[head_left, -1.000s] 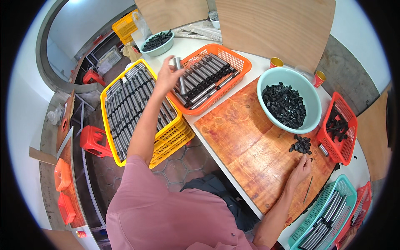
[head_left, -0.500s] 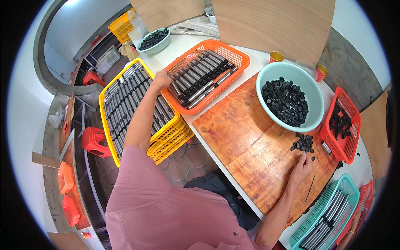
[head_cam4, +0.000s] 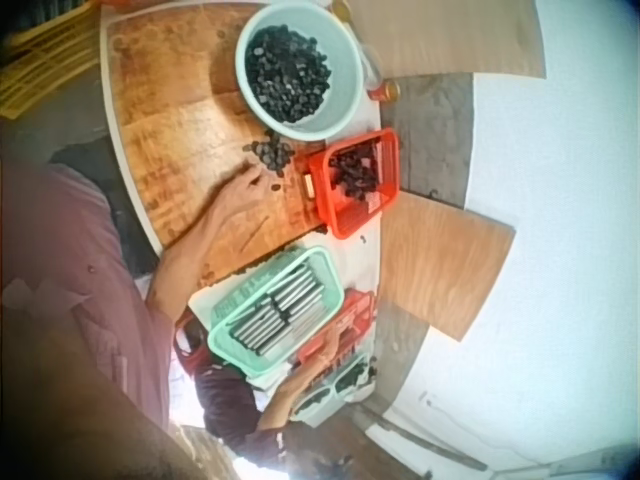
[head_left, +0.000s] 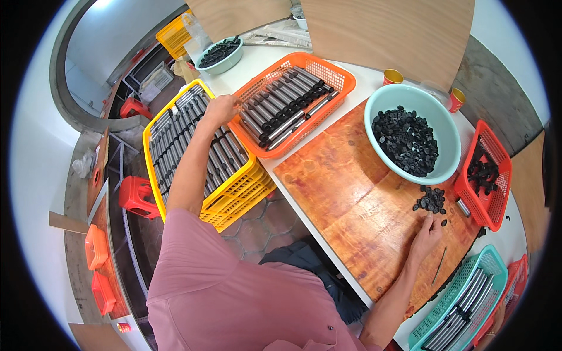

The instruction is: The person assembles markers by inserting black caps onto silver barrels one at a time. They pick up a barrel, attach a cap, and place the finished marker into a yellow basket.

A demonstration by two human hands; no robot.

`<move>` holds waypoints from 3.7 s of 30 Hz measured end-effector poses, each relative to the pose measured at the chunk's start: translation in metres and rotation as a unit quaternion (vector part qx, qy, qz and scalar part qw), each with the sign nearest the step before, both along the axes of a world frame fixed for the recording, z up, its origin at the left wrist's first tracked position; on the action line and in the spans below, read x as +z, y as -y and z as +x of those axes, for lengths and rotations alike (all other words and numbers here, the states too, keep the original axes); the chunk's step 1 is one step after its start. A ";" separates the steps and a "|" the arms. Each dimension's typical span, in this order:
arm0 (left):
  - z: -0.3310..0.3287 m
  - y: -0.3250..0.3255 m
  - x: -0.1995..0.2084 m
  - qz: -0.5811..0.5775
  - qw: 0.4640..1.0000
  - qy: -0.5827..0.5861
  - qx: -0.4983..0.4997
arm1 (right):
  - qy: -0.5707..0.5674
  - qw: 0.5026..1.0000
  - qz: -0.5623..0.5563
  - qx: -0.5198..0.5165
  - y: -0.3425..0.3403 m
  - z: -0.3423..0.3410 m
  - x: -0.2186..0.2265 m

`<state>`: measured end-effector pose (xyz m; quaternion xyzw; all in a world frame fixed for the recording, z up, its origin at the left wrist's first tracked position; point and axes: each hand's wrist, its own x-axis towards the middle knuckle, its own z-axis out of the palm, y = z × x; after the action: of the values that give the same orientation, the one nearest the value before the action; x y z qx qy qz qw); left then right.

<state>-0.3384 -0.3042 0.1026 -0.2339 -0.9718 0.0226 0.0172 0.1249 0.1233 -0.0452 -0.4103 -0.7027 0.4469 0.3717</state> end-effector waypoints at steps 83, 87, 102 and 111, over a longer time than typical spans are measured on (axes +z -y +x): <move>0.374 -0.197 -0.030 0.522 0.623 0.049 -0.580 | -0.262 0.934 -0.234 0.072 0.101 0.007 0.063; 0.361 -0.236 -0.046 0.430 0.661 0.074 -0.610 | -0.322 0.743 -0.518 0.274 0.150 -0.003 0.021; 0.282 -0.223 -0.112 0.501 0.776 0.254 -0.285 | -0.535 0.697 0.477 0.003 0.193 0.096 0.236; 0.283 -0.234 -0.138 0.497 0.765 0.305 -0.272 | -0.577 0.729 0.349 -0.117 0.282 0.092 0.258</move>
<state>-0.0550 -0.0705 -0.0356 -0.4421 -0.6966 -0.5417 -0.1604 0.2170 -0.1583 0.2124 0.0064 -0.4060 0.2736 0.8719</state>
